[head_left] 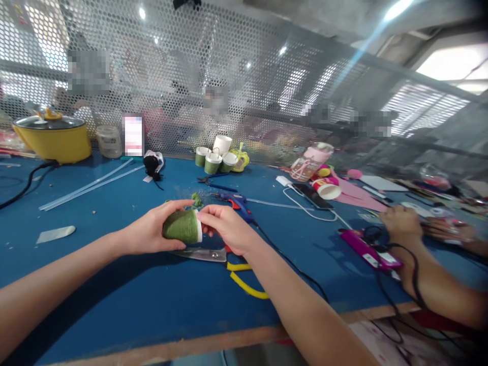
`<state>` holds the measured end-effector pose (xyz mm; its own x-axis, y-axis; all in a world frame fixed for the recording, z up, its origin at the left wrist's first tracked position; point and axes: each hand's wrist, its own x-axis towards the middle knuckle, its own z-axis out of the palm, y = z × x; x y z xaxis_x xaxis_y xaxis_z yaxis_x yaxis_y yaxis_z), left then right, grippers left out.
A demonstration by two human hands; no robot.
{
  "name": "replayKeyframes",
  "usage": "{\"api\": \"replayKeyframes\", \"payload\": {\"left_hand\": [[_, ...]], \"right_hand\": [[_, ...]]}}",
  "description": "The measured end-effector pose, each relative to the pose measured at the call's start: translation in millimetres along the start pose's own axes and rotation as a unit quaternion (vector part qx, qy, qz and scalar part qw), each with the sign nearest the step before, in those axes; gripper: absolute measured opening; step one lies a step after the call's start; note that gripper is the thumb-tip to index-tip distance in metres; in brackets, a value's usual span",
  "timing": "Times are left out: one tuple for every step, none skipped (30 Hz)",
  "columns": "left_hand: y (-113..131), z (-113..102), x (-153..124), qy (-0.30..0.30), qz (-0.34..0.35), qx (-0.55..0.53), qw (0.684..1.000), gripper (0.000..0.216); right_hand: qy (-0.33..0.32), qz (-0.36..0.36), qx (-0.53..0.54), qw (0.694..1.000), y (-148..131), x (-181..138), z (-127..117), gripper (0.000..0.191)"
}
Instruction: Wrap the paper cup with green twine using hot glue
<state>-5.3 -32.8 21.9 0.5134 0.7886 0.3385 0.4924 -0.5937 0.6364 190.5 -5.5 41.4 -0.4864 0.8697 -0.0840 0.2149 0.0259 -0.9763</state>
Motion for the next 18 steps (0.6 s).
{"api": "replayKeyframes", "payload": {"left_hand": [[2.0, -0.9, 0.2, -0.012, 0.005, 0.018, 1.0, 0.067], [4.1, -1.8, 0.4, -0.022, 0.007, 0.033, 0.999, 0.064], [6.3, -2.7, 0.6, -0.031, 0.009, 0.043, 0.999, 0.061], [8.3, -3.4, 0.7, -0.039, 0.01, 0.047, 0.998, 0.059], [10.1, -3.9, 0.7, -0.046, 0.012, 0.047, 0.998, 0.059], [11.6, -4.2, 0.7, -0.053, 0.015, 0.045, 0.997, 0.059], [12.7, -4.3, 0.6, -0.059, 0.02, 0.041, 0.997, 0.059], [13.4, -4.2, 0.4, -0.065, 0.026, 0.037, 0.997, 0.059], [13.8, -3.9, 0.2, -0.069, 0.031, 0.032, 0.997, 0.059], [14.0, -3.5, 0.0, -0.072, 0.037, 0.027, 0.996, 0.059], [14.1, -3.0, -0.1, -0.074, 0.04, 0.022, 0.996, 0.059], [14.3, -2.5, -0.2, -0.076, 0.041, 0.017, 0.996, 0.059], [14.6, -1.9, -0.3, -0.077, 0.04, 0.011, 0.996, 0.059], [14.9, -1.3, -0.2, -0.077, 0.038, 0.006, 0.996, 0.059], [15.4, -0.6, -0.1, -0.077, 0.036, 0.001, 0.996, 0.06], [15.9, 0.1, 0.0, -0.077, 0.035, -0.004, 0.996, 0.06], [16.4, 0.8, 0.1, -0.077, 0.037, -0.009, 0.996, 0.06], [16.7, 1.3, 0.3, -0.078, 0.04, -0.014, 0.996, 0.06]], "right_hand": [[-0.001, -0.004, -0.036, 0.999, -1.8, 1.5, -3.2, 0.021], [0.01, -0.014, -0.084, 0.996, -4.3, 4.3, -7.7, 0.024], [0.029, -0.027, -0.146, 0.988, -7.2, 8.6, -13.3, 0.026], [0.06, -0.04, -0.217, 0.974, -10.4, 14.3, -19.3, 0.027], [0.091, -0.056, -0.3, 0.948, -13.6, 21.4, -25.1, 0.023], [0.096, -0.064, -0.4, 0.909, -16.3, 29.5, -30.1, 0.019], [0.088, -0.057, -0.494, 0.863, -18.3, 38.2, -33.5, 0.02], [0.074, -0.05, -0.52, 0.85, -19.5, 47.1, -35.1, 0.025], [0.061, -0.041, -0.535, 0.842, -19.8, 55.9, -34.6, 0.027], [0.044, -0.027, -0.548, 0.835, -19.2, 64.3, -32.2, 0.026], [0.032, -0.012, -0.557, 0.83, -18.1, 72.3, -28.2, 0.024], [0.028, 0.003, -0.564, 0.825, -16.6, 79.9, -23.2, 0.022], [0.03, 0.018, -0.568, 0.822, -15.1, 87.1, -17.8, 0.022], [0.033, 0.031, -0.569, 0.821, -13.9, 94.3, -12.6, 0.023], [0.037, 0.043, -0.567, 0.822, -13.4, 101.5, -8.0, 0.024], [0.042, 0.052, -0.56, 0.826, -13.8, 108.8, -4.4, 0.025], [0.05, 0.055, -0.55, 0.832, -15.0, 116.3, -2.0, 0.026], [0.063, 0.053, -0.536, 0.84, -17.1, 123.6, -0.6, 0.028]]}}
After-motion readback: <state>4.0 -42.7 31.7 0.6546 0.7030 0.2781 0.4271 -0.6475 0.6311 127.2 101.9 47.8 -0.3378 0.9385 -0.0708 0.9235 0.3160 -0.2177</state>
